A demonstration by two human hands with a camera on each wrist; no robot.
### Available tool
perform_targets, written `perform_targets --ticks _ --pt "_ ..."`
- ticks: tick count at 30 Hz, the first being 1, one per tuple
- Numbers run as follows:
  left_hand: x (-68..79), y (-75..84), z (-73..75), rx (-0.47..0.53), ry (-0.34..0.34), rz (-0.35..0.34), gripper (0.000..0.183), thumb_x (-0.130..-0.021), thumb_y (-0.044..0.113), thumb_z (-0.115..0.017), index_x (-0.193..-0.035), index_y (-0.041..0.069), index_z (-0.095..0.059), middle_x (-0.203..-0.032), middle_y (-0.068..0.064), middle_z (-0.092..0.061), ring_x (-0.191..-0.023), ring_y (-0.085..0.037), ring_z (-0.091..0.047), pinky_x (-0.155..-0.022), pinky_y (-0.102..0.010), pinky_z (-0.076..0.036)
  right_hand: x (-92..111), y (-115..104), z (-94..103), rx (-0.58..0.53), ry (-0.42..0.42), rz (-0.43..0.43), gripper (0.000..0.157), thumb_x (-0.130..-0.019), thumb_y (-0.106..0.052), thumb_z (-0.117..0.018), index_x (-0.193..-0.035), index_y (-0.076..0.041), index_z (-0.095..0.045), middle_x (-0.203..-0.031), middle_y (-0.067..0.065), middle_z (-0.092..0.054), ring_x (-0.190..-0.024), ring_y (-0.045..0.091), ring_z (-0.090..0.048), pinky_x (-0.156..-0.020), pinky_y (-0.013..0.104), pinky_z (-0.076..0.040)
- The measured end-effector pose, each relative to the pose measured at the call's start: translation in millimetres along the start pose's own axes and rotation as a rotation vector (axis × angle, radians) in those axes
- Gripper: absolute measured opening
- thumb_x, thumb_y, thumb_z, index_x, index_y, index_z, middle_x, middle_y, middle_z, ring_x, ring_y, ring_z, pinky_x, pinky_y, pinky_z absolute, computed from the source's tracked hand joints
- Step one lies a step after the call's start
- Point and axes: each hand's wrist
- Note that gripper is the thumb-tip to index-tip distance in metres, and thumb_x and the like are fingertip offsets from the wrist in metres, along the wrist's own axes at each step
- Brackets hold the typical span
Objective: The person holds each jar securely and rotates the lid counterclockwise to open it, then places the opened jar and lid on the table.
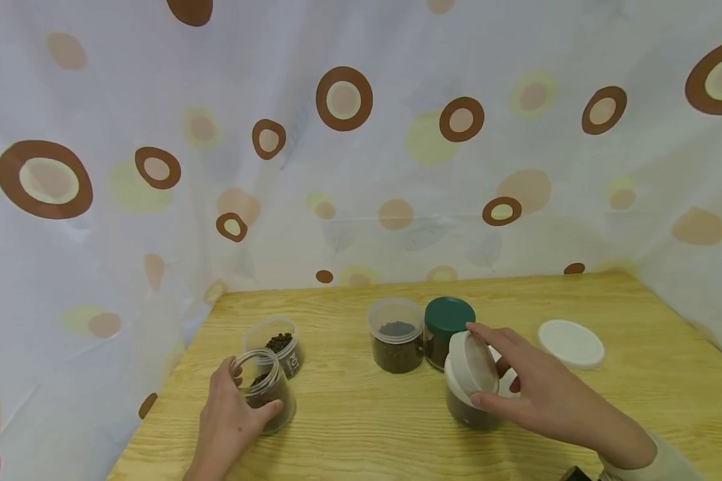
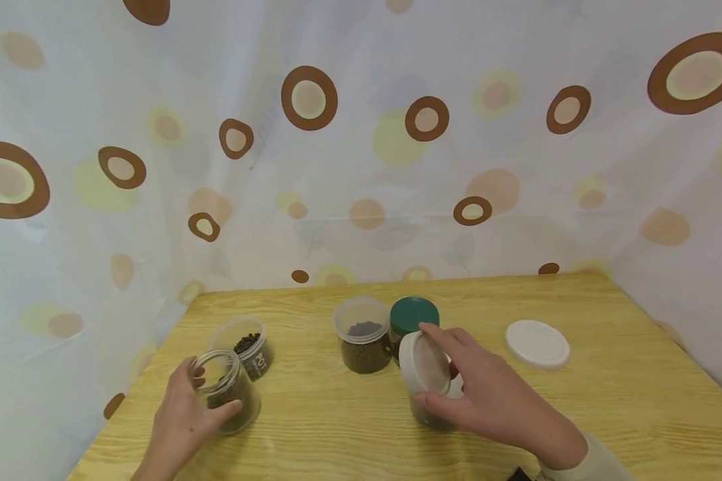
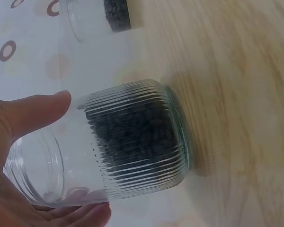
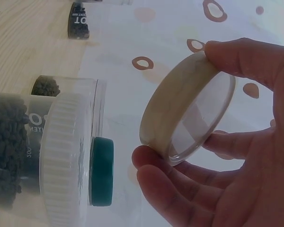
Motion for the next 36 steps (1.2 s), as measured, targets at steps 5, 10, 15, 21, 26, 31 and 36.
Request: perform_targets --ticks 5,10,15,21,26,31,36 --pt "-4.7 -1.0 1.0 -0.023 -0.028 -0.010 0.109 -0.076 0.032 -0.083 -0.151 -0.008 -0.016 -0.142 -0.030 -0.042 -0.121 -0.046 -0.054 -0.092 -0.058 -0.048 2.4 3.1 2.7 0.006 -0.005 -0.003 0.077 -0.084 -0.040 -0.077 -0.149 -0.018 -0.041 -0.130 0.003 -0.058 -0.086 -0.006 -0.057 -0.063 0.020 -0.050" --pt "-7.1 -4.2 2.0 -0.026 -0.046 0.000 0.111 -0.077 0.033 -0.083 -0.152 -0.007 -0.012 -0.142 -0.032 -0.041 -0.120 -0.048 -0.054 -0.090 -0.060 -0.048 2.3 5.4 5.8 0.023 -0.018 -0.019 0.078 -0.084 -0.042 -0.077 -0.149 -0.017 -0.041 -0.131 0.004 -0.058 -0.086 -0.006 -0.057 -0.063 0.020 -0.049" --pt "-6.8 -5.2 3.6 -0.046 -0.072 0.012 0.121 -0.075 0.038 -0.085 -0.155 -0.005 -0.004 -0.148 -0.037 -0.032 -0.128 -0.054 -0.045 -0.095 -0.063 -0.046 2.4 11.1 13.6 0.043 -0.029 -0.066 0.080 -0.084 -0.042 -0.077 -0.150 -0.018 -0.039 -0.133 0.006 -0.057 -0.087 -0.004 -0.058 -0.063 0.020 -0.050" --pt "1.3 -1.0 5.5 -0.029 0.031 -0.033 0.123 -0.073 0.040 -0.086 -0.157 -0.002 -0.005 -0.155 -0.035 -0.019 -0.139 -0.054 -0.027 -0.105 -0.067 -0.037 9.0 31.1 32.0 0.066 -0.055 -0.182 0.083 -0.086 -0.042 -0.075 -0.154 -0.017 -0.034 -0.139 0.014 -0.052 -0.088 -0.003 -0.058 -0.062 0.021 -0.050" --pt "10.6 5.6 6.8 0.110 0.340 -0.191 0.092 -0.075 0.026 -0.086 -0.146 -0.003 -0.037 -0.151 -0.027 -0.032 -0.138 -0.048 -0.033 -0.105 -0.066 -0.036 19.3 55.2 46.5 0.196 -0.061 -0.279 0.087 -0.087 -0.050 -0.072 -0.154 -0.012 -0.032 -0.135 0.022 -0.051 -0.088 0.004 -0.059 -0.060 0.024 -0.048" --pt "15.5 12.6 5.9 0.168 0.457 -0.347 0.055 -0.078 0.011 -0.082 -0.126 -0.004 -0.059 -0.136 -0.021 -0.054 -0.128 -0.042 -0.047 -0.100 -0.061 -0.040 30.2 78.8 52.5 0.308 -0.085 -0.333 0.091 -0.087 -0.052 -0.070 -0.152 -0.001 -0.032 -0.128 0.034 -0.051 -0.080 0.018 -0.059 -0.060 0.035 -0.048" --pt "20.1 17.0 2.1 0.149 0.470 -0.441 0.036 -0.076 0.005 -0.082 -0.109 -0.001 -0.068 -0.120 -0.017 -0.066 -0.115 -0.037 -0.057 -0.094 -0.054 -0.046 36.4 101.4 55.1 0.393 -0.135 -0.349 0.089 -0.086 -0.049 -0.072 -0.145 0.009 -0.038 -0.116 0.039 -0.055 -0.081 0.030 -0.064 -0.062 0.045 -0.051"
Point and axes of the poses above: each hand's wrist, its own x-axis away from the middle knuckle, its own z-axis out of the back of the hand, y = z × x
